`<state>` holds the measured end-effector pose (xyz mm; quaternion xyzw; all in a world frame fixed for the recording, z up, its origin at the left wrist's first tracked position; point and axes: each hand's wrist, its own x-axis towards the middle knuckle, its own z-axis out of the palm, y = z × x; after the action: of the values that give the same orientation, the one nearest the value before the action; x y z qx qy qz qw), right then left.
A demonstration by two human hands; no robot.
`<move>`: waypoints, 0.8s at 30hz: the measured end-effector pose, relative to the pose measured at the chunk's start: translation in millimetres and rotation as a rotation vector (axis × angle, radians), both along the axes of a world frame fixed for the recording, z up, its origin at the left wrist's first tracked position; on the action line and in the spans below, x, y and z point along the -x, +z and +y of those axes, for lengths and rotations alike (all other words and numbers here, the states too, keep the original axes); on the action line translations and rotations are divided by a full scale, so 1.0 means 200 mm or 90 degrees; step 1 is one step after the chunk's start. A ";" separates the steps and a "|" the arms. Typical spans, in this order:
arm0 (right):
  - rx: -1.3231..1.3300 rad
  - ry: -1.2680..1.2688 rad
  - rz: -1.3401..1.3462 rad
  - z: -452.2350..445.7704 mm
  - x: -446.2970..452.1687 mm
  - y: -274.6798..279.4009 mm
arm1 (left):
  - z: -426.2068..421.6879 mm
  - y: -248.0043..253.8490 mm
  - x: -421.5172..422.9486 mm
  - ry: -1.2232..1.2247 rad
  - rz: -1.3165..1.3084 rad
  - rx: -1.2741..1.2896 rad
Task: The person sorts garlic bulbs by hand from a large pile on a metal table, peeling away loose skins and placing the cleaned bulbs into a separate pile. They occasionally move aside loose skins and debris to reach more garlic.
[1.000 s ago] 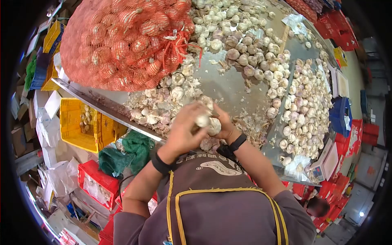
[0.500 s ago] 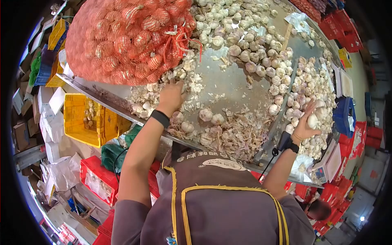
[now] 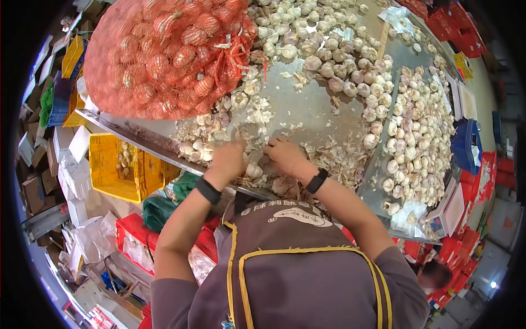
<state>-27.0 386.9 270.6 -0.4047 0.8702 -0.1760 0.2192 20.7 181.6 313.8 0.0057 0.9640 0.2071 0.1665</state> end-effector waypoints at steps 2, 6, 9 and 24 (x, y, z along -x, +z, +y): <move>0.022 0.020 0.047 0.01 0.02 -0.04 | 0.04 -0.17 -0.08 -0.118 0.122 0.307; 0.240 -0.173 -0.232 0.16 0.16 0.03 | 0.01 -0.14 0.00 -0.140 -0.106 0.253; 0.301 -0.281 -0.565 0.20 0.23 0.05 | -0.05 -0.14 0.00 -0.130 -0.047 0.172; -0.069 0.117 -0.202 -0.12 -0.03 -0.06 | -0.25 0.18 -0.18 0.258 -0.138 -1.081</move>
<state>-20.2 363.2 259.4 -0.4371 0.7925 -0.1700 0.3900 57.6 130.8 349.5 -0.0631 0.4461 0.8789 0.1568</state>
